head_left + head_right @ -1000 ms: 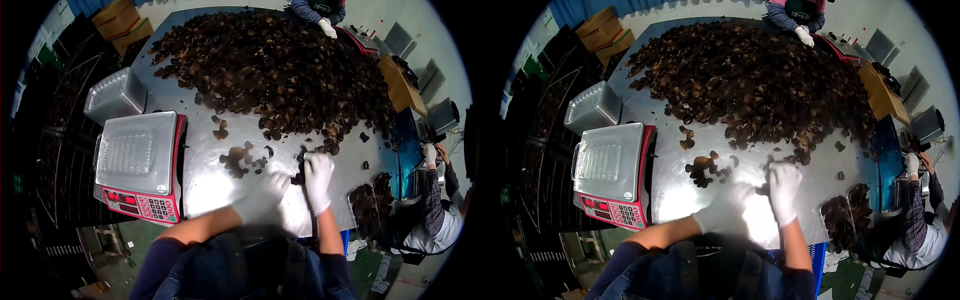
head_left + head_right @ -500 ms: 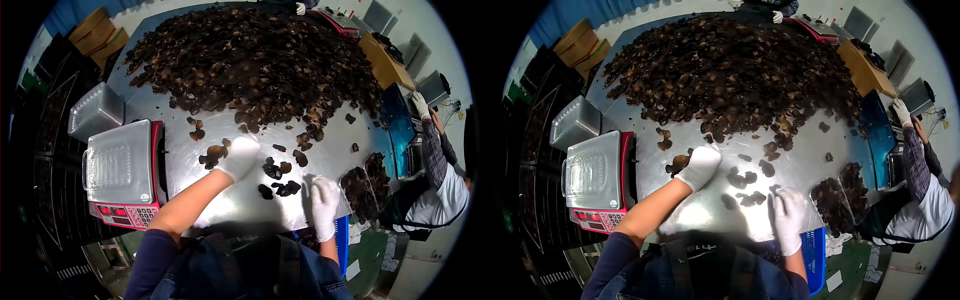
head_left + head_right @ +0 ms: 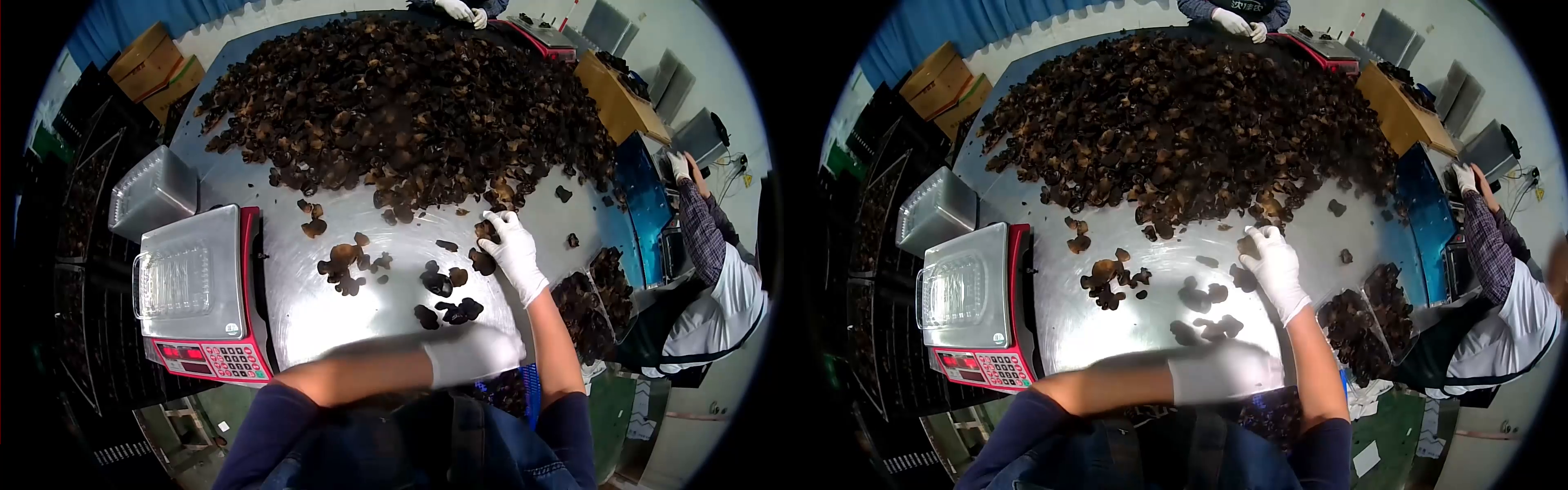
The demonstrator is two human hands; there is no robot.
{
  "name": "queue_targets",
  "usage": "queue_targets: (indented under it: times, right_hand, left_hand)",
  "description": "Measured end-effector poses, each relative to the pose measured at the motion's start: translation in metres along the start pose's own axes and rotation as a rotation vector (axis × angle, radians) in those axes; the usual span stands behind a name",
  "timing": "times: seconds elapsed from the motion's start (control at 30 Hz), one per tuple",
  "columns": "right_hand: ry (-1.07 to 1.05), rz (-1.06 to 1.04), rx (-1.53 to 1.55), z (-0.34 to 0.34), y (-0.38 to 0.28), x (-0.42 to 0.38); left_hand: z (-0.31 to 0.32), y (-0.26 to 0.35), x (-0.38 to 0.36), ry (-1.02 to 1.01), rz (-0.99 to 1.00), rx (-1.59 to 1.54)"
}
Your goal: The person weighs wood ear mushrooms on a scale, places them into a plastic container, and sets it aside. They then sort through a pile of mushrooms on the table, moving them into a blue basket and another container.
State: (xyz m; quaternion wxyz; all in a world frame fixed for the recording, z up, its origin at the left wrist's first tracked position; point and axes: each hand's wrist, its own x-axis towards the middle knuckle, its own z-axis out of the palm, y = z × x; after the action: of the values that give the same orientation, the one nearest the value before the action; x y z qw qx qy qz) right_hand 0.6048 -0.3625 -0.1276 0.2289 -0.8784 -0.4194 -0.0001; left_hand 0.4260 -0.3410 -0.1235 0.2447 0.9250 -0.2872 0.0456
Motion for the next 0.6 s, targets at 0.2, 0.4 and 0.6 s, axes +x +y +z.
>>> queue_targets:
  times: [0.2, 0.4, 0.6]
  right_hand:
    - [0.077, 0.129, 0.124, 0.014, -0.007, -0.048]
    - [0.200, 0.197, 0.377, 0.004, -0.020, -0.078]
    - [0.153, 0.332, 0.395, -0.033, 0.005, -0.109]
  left_hand:
    - [-0.049, -0.149, 0.010, 0.454, -0.702, 0.097]
    - [-0.029, -0.203, 0.032, 0.156, -0.457, 0.744]
    - [-0.045, -0.154, 0.014, 0.557, -0.719, -0.196]
